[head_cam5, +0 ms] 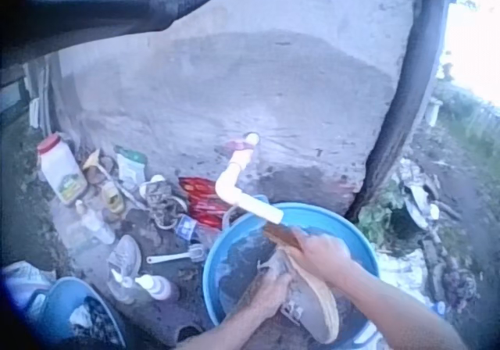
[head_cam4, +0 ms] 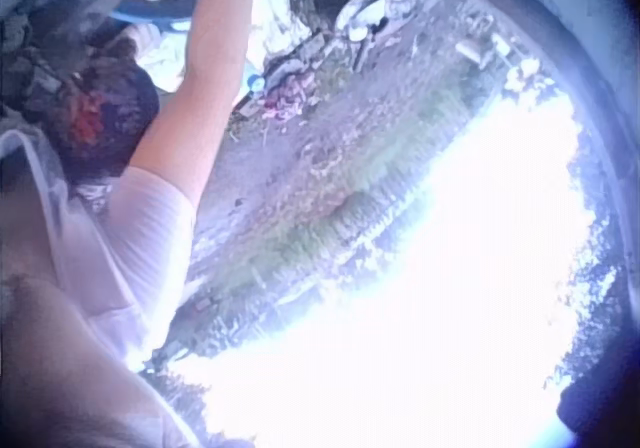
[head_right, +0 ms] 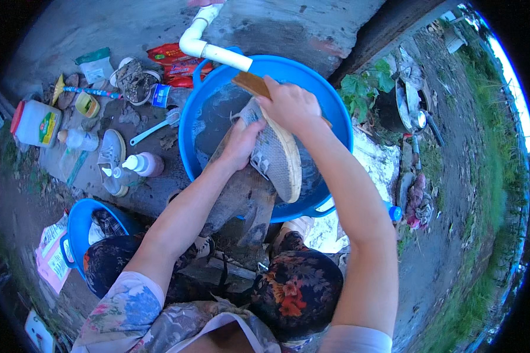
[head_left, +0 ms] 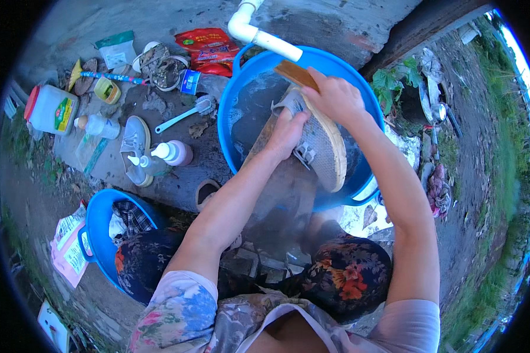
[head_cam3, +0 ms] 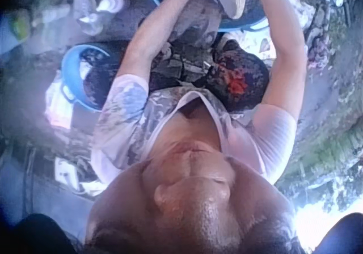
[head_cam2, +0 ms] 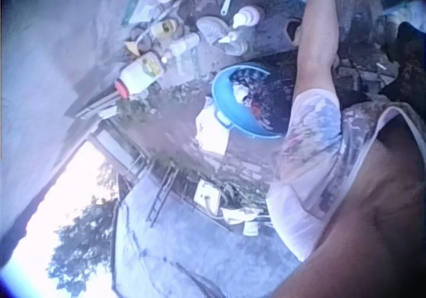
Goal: The person washes a single sneaker by hand using a brush and liquid detergent. They scrub the upper, sole, and sides, repeatedly rinse with water from a blue basin, and apply detergent from a bottle. The shoe is handled one at a time and remains in the basin during the process.
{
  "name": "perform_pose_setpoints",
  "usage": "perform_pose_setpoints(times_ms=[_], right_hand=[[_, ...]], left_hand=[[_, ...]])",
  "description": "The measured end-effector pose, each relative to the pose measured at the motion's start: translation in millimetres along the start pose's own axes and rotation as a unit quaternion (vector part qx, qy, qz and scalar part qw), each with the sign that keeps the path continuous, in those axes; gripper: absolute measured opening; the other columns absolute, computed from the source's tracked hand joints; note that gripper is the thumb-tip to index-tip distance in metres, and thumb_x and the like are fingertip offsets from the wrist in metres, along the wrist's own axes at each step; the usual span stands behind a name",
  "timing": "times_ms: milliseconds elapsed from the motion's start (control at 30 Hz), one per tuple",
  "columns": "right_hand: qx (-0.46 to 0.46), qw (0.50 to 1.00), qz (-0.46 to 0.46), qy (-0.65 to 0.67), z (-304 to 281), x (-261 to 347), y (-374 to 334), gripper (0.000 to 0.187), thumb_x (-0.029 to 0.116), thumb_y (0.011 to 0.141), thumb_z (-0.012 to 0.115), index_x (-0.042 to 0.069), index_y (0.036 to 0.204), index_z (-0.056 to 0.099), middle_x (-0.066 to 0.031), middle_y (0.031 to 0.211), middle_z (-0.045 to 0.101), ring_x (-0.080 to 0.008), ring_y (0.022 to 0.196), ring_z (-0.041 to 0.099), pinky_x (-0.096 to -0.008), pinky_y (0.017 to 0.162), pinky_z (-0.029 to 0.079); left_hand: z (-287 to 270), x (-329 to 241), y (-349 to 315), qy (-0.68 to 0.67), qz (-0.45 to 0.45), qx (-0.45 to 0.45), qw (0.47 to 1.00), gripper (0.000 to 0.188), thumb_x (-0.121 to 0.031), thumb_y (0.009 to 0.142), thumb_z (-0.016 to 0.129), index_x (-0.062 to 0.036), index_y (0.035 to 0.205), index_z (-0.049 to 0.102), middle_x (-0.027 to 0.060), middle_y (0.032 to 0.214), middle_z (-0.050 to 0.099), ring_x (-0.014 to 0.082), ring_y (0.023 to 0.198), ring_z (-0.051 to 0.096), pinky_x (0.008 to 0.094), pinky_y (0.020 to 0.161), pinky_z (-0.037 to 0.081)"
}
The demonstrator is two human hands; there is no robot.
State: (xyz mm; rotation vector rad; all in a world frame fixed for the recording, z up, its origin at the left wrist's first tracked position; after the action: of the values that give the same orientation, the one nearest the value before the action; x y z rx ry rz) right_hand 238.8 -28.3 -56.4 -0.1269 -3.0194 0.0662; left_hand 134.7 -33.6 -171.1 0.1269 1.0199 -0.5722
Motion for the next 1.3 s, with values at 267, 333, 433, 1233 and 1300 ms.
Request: perform_pose_setpoints(times_ms=[267,333,433,1233,1300], right_hand=[[0.034,0.993,0.109,0.008,10.4,-49.3,-19.1,0.052,0.04,0.088,0.052,0.013,0.131,0.045,-0.0215,0.106,0.062,-0.0381,0.097,0.06,-0.046,0.082,0.049],[0.043,0.978,0.202,0.038,63.6,-76.7,-6.9,0.055,0.041,0.088,0.052,0.014,0.134,0.043,-0.0238,0.112,0.059,-0.0397,0.103,0.057,-0.0465,0.088,0.046],[-0.002,0.953,0.272,0.131,117.6,-103.6,-20.5,0.056,0.042,0.088,0.051,0.008,0.132,0.045,-0.0241,0.117,0.057,-0.0399,0.109,0.054,-0.0437,0.094,0.042],[0.089,0.786,0.407,0.457,79.9,-92.9,-75.7,0.047,0.036,0.091,0.053,0.001,0.122,0.055,-0.0117,0.099,0.066,-0.0234,0.082,0.063,-0.0339,0.078,0.049],[0.017,0.821,0.354,0.449,37.5,-72.7,-91.6,0.046,0.031,0.091,0.054,0.003,0.127,0.051,-0.007,0.092,0.064,-0.0195,0.074,0.061,-0.0307,0.073,0.05]], left_hand=[[8.1,1.0,-6.8,-0.014,-0.014,-0.043,0.999,0.04,-0.026,0.093,0.047,-0.0022,0.124,0.047,0.0074,0.105,0.058,0.0149,0.094,0.055,0.0292,0.082,0.044],[0.3,-1.0,-4.5,-0.074,-0.04,-0.013,0.996,0.051,-0.04,0.095,0.042,-0.0012,0.127,0.046,0.0094,0.114,0.057,0.0179,0.101,0.055,0.0329,0.088,0.044],[1.9,-2.2,0.2,-0.167,-0.095,-0.029,0.981,0.065,-0.054,0.095,0.032,-0.0003,0.129,0.044,0.0114,0.12,0.055,0.0212,0.107,0.055,0.0356,0.093,0.042],[-6.8,-12.5,3.7,-0.183,-0.047,-0.021,0.982,0.053,-0.045,0.095,0.041,-0.0032,0.128,0.045,0.0112,0.117,0.056,0.0204,0.104,0.056,0.0354,0.092,0.044],[-6.2,-19.1,5.3,-0.198,-0.013,-0.031,0.98,0.032,-0.02,0.091,0.053,-0.0012,0.117,0.054,0.0082,0.102,0.06,0.0159,0.091,0.059,0.0317,0.082,0.048]])
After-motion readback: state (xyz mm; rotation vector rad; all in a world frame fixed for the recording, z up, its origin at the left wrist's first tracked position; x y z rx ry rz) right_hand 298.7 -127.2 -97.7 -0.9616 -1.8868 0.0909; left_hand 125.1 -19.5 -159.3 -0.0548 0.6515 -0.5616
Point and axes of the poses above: each hand's wrist, its own y-axis towards the middle knuckle, its own z-axis out of the palm, x = y × z, the point moved 2 cm from there along y, towards the middle knuckle
